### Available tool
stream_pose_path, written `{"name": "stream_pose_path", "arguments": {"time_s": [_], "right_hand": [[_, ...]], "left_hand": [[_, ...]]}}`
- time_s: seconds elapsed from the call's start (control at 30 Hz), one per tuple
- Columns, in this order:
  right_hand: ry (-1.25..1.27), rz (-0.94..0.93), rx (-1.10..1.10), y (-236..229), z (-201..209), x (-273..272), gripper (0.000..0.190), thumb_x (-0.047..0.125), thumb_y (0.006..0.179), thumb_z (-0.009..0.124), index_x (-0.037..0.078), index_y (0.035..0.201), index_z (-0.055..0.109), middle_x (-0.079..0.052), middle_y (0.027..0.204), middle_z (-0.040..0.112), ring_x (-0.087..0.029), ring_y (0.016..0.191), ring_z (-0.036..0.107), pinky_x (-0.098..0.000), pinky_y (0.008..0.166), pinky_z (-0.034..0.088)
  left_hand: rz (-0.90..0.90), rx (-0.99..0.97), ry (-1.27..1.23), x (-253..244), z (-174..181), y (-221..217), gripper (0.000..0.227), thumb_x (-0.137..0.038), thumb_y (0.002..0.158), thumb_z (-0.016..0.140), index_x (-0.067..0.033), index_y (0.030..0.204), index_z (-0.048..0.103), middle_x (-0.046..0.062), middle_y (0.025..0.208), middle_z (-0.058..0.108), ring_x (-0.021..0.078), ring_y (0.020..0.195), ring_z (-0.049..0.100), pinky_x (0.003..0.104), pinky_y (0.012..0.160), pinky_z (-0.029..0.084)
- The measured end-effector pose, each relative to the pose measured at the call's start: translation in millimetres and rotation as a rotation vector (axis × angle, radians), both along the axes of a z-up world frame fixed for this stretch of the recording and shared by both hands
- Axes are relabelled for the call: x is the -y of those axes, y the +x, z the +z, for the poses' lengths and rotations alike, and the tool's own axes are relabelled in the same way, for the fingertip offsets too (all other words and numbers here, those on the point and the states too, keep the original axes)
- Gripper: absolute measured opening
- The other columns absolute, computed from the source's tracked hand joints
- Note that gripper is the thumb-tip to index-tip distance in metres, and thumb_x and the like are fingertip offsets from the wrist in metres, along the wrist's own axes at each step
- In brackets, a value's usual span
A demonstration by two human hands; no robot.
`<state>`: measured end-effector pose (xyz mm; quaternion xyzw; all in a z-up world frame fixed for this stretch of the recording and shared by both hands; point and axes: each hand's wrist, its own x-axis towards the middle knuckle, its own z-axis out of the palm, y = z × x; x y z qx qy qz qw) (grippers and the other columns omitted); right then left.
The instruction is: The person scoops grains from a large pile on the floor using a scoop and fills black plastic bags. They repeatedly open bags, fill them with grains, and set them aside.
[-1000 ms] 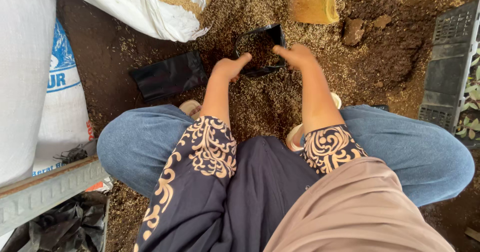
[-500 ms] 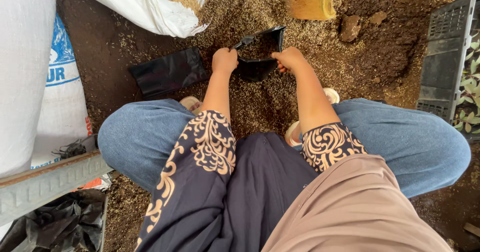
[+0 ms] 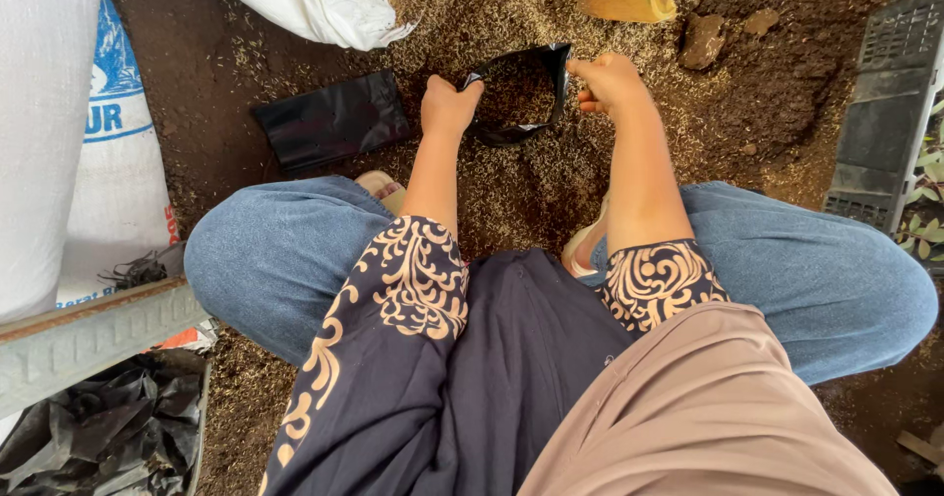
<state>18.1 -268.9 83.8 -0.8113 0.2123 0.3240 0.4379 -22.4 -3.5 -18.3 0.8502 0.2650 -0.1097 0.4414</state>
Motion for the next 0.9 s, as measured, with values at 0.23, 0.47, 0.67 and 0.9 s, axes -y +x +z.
{"name": "stream_pose_path", "arguments": {"time_s": [0.23, 0.47, 0.67, 0.9], "right_hand": [[0.136, 0.21, -0.174, -21, -50, -16, 0.034, 0.021, 0.085, 0.062, -0.005, 0.107, 0.063, -0.021, 0.089, 0.077, -0.02, 0.066, 0.078, -0.0293, 0.06, 0.068], [-0.25, 0.27, -0.046, 2, -26, 2, 0.052, 0.046, 0.106, 0.066, -0.006, 0.11, 0.07, -0.016, 0.091, 0.073, -0.018, 0.07, 0.071, -0.0278, 0.063, 0.059], [-0.229, 0.192, -0.107, -14, -28, -15, 0.029, 0.011, 0.098, 0.06, -0.001, 0.124, 0.064, -0.015, 0.094, 0.076, -0.019, 0.072, 0.074, -0.031, 0.063, 0.061], [-0.306, 0.336, -0.115, 6, -10, -1, 0.032, 0.003, 0.098, 0.054, 0.005, 0.128, 0.062, -0.014, 0.095, 0.075, -0.019, 0.076, 0.073, -0.0303, 0.066, 0.063]], "left_hand": [[-0.28, -0.283, -0.153, 5, -19, 7, 0.041, -0.024, 0.08, 0.07, -0.0002, 0.113, 0.063, 0.024, 0.097, 0.077, 0.0329, 0.076, 0.075, 0.046, 0.065, 0.059], [-0.332, 0.207, 0.345, 7, 1, 39, 0.059, -0.038, 0.066, 0.09, -0.0079, 0.107, 0.06, 0.016, 0.097, 0.064, 0.0346, 0.08, 0.068, 0.046, 0.059, 0.055], [-0.216, 0.211, 0.283, -7, 1, 40, 0.017, -0.018, 0.099, 0.065, -0.0051, 0.09, 0.06, 0.015, 0.079, 0.067, 0.0341, 0.072, 0.068, 0.047, 0.062, 0.053], [-0.4, 0.382, 0.285, -4, 15, 50, 0.024, -0.017, 0.093, 0.074, -0.0024, 0.083, 0.057, 0.016, 0.074, 0.064, 0.0322, 0.067, 0.063, 0.046, 0.062, 0.05]]}}
